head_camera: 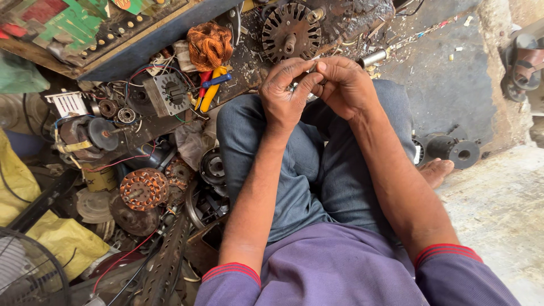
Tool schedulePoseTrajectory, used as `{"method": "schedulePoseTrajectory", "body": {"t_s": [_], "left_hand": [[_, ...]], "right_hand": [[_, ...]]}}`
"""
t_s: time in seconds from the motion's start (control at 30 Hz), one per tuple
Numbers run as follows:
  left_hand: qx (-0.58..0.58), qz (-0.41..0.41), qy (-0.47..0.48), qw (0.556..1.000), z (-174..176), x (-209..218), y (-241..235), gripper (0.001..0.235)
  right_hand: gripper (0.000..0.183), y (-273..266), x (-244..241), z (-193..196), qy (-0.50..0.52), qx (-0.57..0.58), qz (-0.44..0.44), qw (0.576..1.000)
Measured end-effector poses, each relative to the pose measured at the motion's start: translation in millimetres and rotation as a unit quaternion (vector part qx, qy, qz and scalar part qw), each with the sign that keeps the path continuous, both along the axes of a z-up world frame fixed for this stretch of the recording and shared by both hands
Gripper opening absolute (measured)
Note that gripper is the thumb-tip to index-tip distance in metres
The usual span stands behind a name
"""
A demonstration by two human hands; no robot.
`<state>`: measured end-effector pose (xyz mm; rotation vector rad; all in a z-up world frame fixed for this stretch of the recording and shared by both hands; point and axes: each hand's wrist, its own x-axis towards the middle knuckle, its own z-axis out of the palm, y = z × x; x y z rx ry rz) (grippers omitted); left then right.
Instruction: The person repairs a fan motor stator by stripping insulation from wire ends and using pliers to secure the electrical connections.
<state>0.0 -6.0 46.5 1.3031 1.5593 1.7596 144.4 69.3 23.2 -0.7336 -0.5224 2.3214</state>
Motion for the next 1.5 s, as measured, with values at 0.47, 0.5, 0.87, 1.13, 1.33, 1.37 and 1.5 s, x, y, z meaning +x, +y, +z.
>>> {"method": "schedulePoseTrajectory", "body": {"t_s": [0.47, 0.5, 0.87, 1.13, 1.33, 1.37, 1.5], "left_hand": [[-0.110, 0.028, -0.020, 0.993, 42.9, -45.4, -0.2, 0.013], [-0.100, 0.022, 0.065, 0.993, 50.3, -52.2, 9.5, 0.012], [-0.056, -0.006, 0.345, 0.937, 90.8, -30.4, 17.7, 0.013], [-0.104, -0.067, 0.518, 0.846, 104.3, -25.0, 22.3, 0.015], [-0.107, -0.102, 0.526, 0.838, 135.2, -13.1, 26.1, 0.009], [-0.115, -0.097, 0.519, 0.841, 140.4, -12.1, 27.8, 0.006], [-0.038, -0.070, 0.404, 0.911, 149.9, -13.2, 18.8, 0.012]], "right_hand": [[0.027, -6.0, -4.2, 15.8, -0.203, 0.253, 0.028, 0.946], [0.027, -3.6, -6.0, 17.7, -0.205, 0.261, 0.025, 0.943], [0.033, -3.1, -9.9, 12.6, -0.144, 0.230, 0.016, 0.962], [0.033, -4.0, -16.9, -4.0, -0.170, 0.244, 0.024, 0.954], [0.032, -3.3, -18.3, 0.5, -0.190, 0.396, -0.014, 0.898], [0.035, -2.4, -19.4, 3.9, -0.177, 0.370, -0.012, 0.912], [0.037, -9.9, -17.7, 5.1, -0.062, 0.203, 0.003, 0.977]]}}
